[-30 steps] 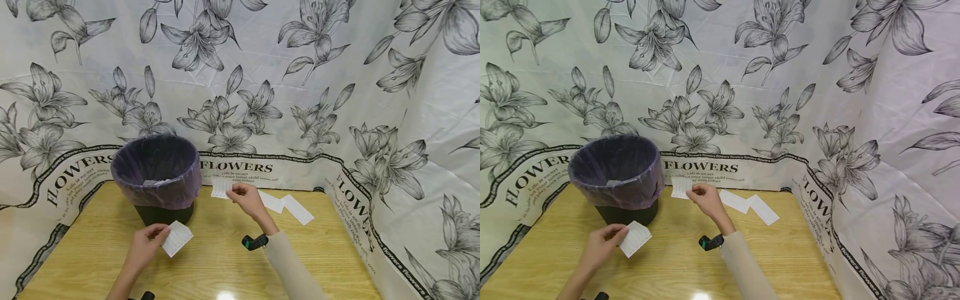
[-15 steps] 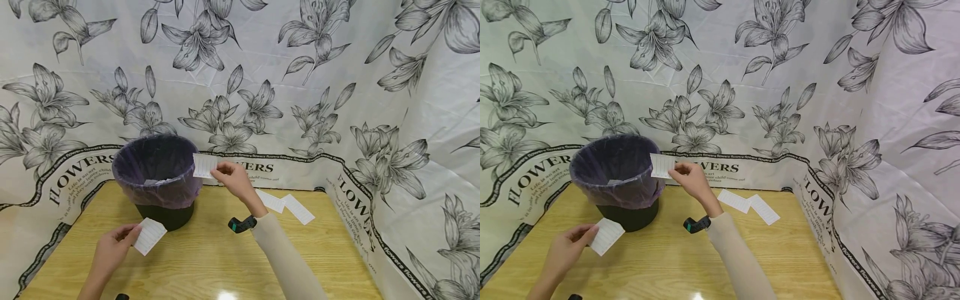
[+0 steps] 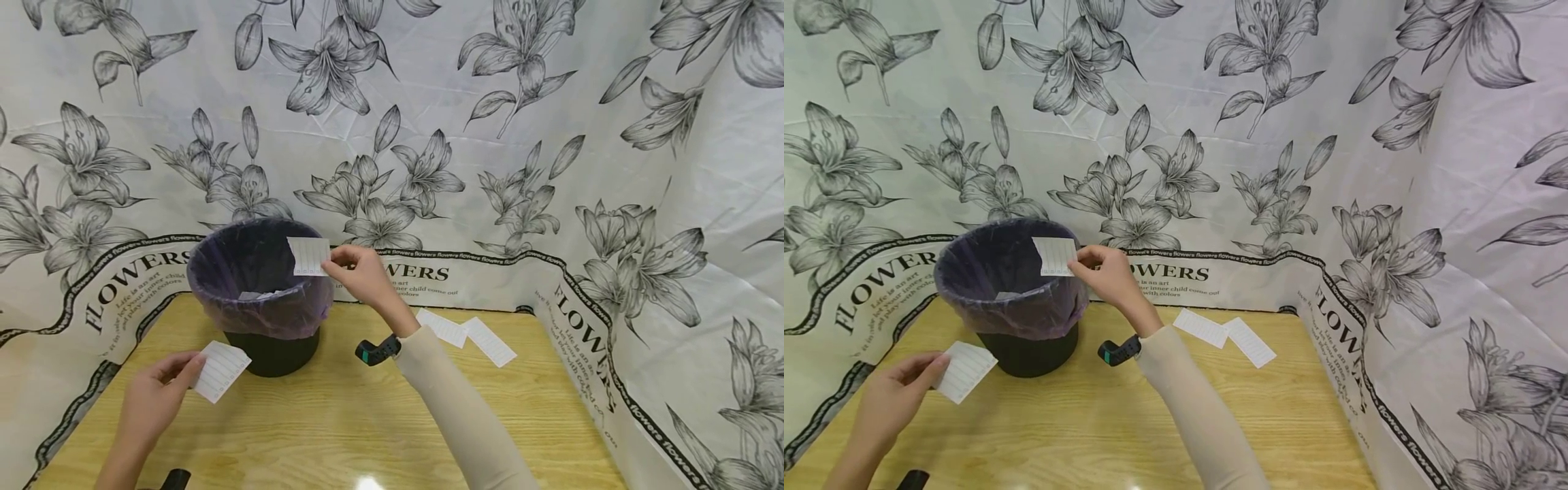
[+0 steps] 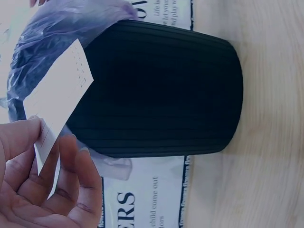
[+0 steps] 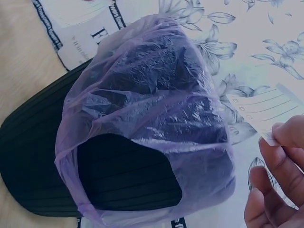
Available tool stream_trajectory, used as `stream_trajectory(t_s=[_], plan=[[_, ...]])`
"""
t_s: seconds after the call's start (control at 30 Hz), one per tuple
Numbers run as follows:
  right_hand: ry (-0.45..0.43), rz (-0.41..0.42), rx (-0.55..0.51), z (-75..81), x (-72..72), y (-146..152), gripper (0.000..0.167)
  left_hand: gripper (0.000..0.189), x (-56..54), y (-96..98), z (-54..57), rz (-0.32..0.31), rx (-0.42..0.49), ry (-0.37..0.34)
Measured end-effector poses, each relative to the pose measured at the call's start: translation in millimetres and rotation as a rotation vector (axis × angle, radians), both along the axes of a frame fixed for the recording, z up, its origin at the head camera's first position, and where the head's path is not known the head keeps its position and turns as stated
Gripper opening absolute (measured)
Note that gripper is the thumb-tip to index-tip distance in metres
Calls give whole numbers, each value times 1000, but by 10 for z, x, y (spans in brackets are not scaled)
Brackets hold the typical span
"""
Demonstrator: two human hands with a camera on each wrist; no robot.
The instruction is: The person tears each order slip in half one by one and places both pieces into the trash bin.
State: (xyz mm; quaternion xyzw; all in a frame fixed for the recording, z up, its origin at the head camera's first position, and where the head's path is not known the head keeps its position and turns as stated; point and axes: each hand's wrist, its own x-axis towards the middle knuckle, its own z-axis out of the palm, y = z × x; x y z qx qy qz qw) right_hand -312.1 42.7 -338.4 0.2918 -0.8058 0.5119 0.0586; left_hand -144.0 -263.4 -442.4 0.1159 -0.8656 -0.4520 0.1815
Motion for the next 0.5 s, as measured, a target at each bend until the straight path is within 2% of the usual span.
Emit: stream_trajectory(t_s=[0.27,0.5], plan=[[23,-3,61,70,-29,-145,22,42,29,-45,82,25,27,30],[24,14,105,144,-59,-216,22,35,41,-63,225,17,17,166]])
